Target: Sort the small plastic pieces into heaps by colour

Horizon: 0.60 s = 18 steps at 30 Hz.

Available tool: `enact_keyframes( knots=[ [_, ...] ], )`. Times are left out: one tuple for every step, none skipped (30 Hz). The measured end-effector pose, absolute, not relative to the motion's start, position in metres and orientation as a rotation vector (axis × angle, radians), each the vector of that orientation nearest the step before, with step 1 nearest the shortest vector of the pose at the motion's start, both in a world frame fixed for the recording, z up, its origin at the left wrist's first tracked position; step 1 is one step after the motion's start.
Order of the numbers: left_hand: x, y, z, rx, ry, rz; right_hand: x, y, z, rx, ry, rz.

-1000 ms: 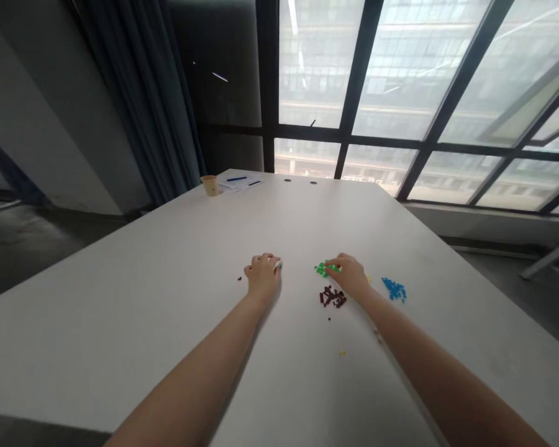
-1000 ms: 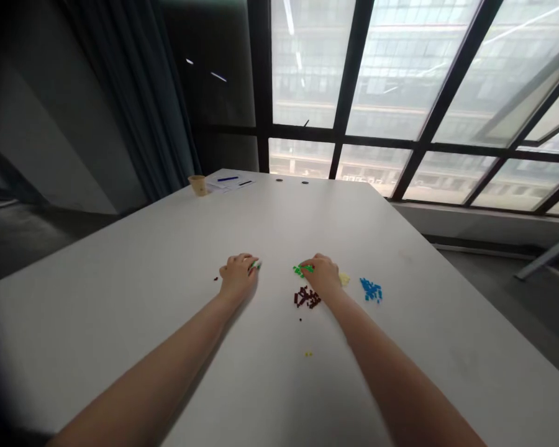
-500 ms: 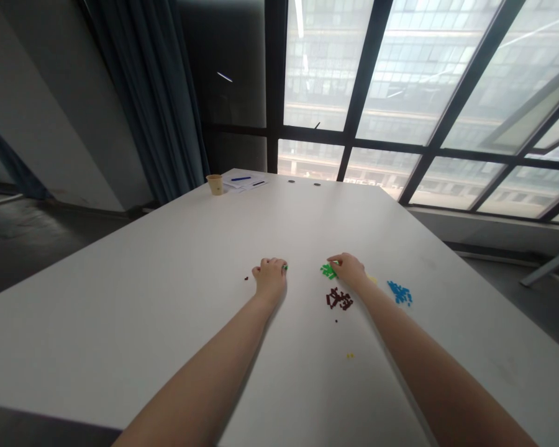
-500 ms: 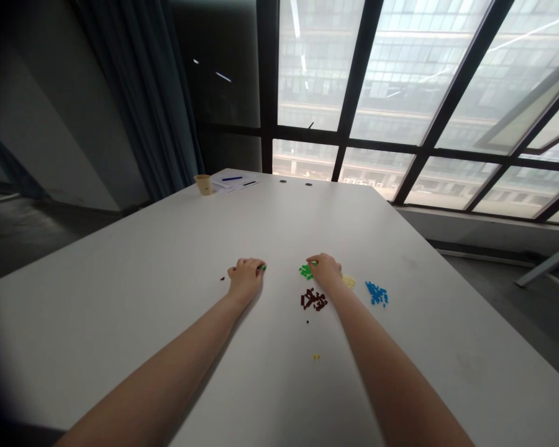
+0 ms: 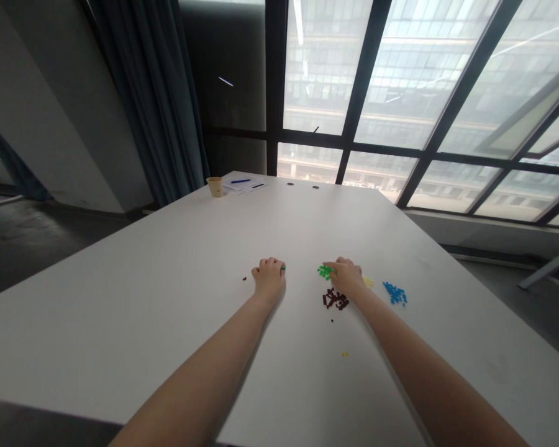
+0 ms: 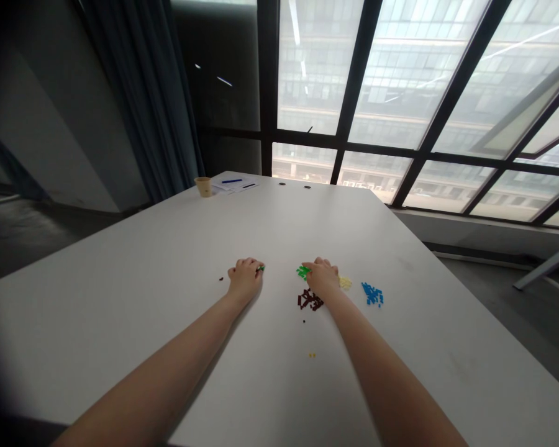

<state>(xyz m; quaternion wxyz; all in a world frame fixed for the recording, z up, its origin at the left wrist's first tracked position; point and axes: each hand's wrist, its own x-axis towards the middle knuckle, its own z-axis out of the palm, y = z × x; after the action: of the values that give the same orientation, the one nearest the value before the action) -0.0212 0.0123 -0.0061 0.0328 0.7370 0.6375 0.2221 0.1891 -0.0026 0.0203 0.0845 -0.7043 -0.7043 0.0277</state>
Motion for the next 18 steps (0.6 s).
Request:
enact_keyframes(
  knots=[
    [-0.021, 0.012, -0.006, 2.271, 1.959, 0.68, 0.187, -0.001, 0.02, -2.105, -2.106, 0.084],
    [-0.021, 0.012, -0.006, 2.273, 1.958, 0.674, 0.184, 0.001, 0.02, -2.106, -2.114, 0.087],
    [-0.021, 0.012, -0.005, 2.274, 1.957, 0.665, 0.183, 0.002, 0.021, -2.108, -2.122, 0.092],
    [-0.02, 0.011, -0.005, 2.275, 1.957, 0.655, 0.181, 0.003, 0.021, -2.112, -2.128, 0.1],
    [-0.02, 0.011, -0.005, 2.276, 1.959, 0.644, 0.18, 0.003, 0.021, -2.113, -2.131, 0.109],
    [-0.02, 0.011, -0.005, 2.273, 1.965, 0.634, 0.179, 0.003, 0.022, -2.11, -2.129, 0.117],
    [-0.019, 0.011, -0.005, 2.268, 1.973, 0.626, 0.179, 0.003, 0.022, -2.104, -2.123, 0.123],
    [-0.019, 0.01, -0.004, 2.264, 1.979, 0.62, 0.179, 0.003, 0.023, -2.096, -2.114, 0.125],
    [-0.019, 0.01, -0.004, 2.261, 1.983, 0.617, 0.179, 0.002, 0.024, -2.09, -2.102, 0.127],
    [-0.019, 0.01, -0.004, 2.261, 1.983, 0.616, 0.18, 0.002, 0.024, -2.085, -2.091, 0.127],
    [-0.02, 0.01, -0.004, 2.264, 1.977, 0.617, 0.18, 0.001, 0.025, -2.083, -2.079, 0.13],
    [-0.02, 0.01, -0.003, 2.268, 1.968, 0.62, 0.182, -0.001, 0.026, -2.086, -2.064, 0.134],
    [-0.02, 0.01, -0.003, 2.271, 1.958, 0.625, 0.183, -0.002, 0.027, -2.088, -2.048, 0.138],
    [-0.02, 0.009, -0.002, 2.271, 1.949, 0.629, 0.184, -0.005, 0.028, -2.088, -2.031, 0.142],
    [-0.02, 0.009, -0.002, 2.266, 1.945, 0.631, 0.185, -0.008, 0.03, -2.084, -2.014, 0.141],
    [-0.02, 0.009, -0.001, 2.259, 1.943, 0.628, 0.187, -0.012, 0.031, -2.074, -2.0, 0.136],
    [-0.02, 0.009, 0.0, 2.253, 1.942, 0.622, 0.188, -0.017, 0.031, -2.058, -1.987, 0.128],
    [-0.02, 0.009, 0.0, 2.248, 1.942, 0.615, 0.189, -0.022, 0.031, -2.035, -1.978, 0.119]
  ],
)
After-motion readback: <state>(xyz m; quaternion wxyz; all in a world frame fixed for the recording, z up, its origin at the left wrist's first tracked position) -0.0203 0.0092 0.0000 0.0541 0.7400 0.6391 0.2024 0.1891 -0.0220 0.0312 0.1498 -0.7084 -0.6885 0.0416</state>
